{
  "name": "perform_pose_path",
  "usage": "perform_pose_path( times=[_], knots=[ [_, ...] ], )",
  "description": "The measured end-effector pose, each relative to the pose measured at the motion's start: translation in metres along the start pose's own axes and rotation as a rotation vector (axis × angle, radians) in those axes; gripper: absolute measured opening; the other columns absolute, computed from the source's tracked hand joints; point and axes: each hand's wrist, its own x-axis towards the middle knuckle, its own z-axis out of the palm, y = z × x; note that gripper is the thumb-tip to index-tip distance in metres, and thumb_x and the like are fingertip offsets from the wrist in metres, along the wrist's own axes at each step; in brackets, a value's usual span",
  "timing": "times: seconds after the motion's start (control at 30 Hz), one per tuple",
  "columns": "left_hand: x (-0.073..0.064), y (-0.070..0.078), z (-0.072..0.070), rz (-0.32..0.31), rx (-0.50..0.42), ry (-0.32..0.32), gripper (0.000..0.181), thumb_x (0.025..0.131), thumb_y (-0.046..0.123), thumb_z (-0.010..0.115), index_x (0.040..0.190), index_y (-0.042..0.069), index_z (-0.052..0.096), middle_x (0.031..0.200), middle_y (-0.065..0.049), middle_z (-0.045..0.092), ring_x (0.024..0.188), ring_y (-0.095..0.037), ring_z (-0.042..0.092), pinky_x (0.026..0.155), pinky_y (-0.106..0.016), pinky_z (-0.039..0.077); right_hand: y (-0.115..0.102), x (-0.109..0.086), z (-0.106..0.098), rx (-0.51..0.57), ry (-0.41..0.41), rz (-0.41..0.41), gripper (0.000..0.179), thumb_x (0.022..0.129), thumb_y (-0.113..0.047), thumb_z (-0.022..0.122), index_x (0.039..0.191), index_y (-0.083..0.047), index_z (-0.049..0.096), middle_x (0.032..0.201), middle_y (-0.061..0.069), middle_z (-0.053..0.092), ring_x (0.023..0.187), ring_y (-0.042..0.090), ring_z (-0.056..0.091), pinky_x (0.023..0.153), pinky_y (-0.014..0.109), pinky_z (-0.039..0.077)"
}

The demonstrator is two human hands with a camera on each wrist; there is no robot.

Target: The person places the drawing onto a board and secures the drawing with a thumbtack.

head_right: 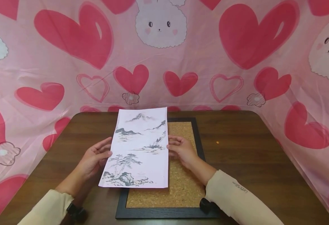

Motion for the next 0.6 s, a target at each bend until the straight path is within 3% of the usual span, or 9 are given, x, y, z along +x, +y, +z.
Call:
perform_pose_path(
  times=[0.23, 0.6],
  knots=[
    [0.002, -0.003, 0.011, -0.027, 0.012, -0.004, 0.059, 0.089, 0.005, 0.070, 0.144, 0.008, 0.047, 0.120, -0.005, 0.066, 0.098, -0.026, 0.068, 0.081, -0.040, 0.055, -0.003, -0.007, -0.010, -0.024, 0.016, -0.026, 0.050, 0.088, 0.013, 0.058, 0.136, 0.014, 0.043, 0.094, 0.005, 0.070, 0.083, 0.017, 0.069, 0.072, 0.034, 0.057],
    [0.005, -0.011, 0.029, -0.004, 0.042, -0.044, 0.057, 0.088, 0.002, 0.069, 0.142, 0.005, 0.050, 0.113, -0.010, 0.067, 0.092, -0.025, 0.069, 0.077, -0.039, 0.057, -0.010, -0.018, -0.030, -0.109, 0.035, -0.019, 0.051, 0.089, 0.011, 0.060, 0.137, 0.014, 0.041, 0.097, 0.006, 0.070, 0.084, 0.017, 0.068, 0.074, 0.035, 0.057]
  ],
)
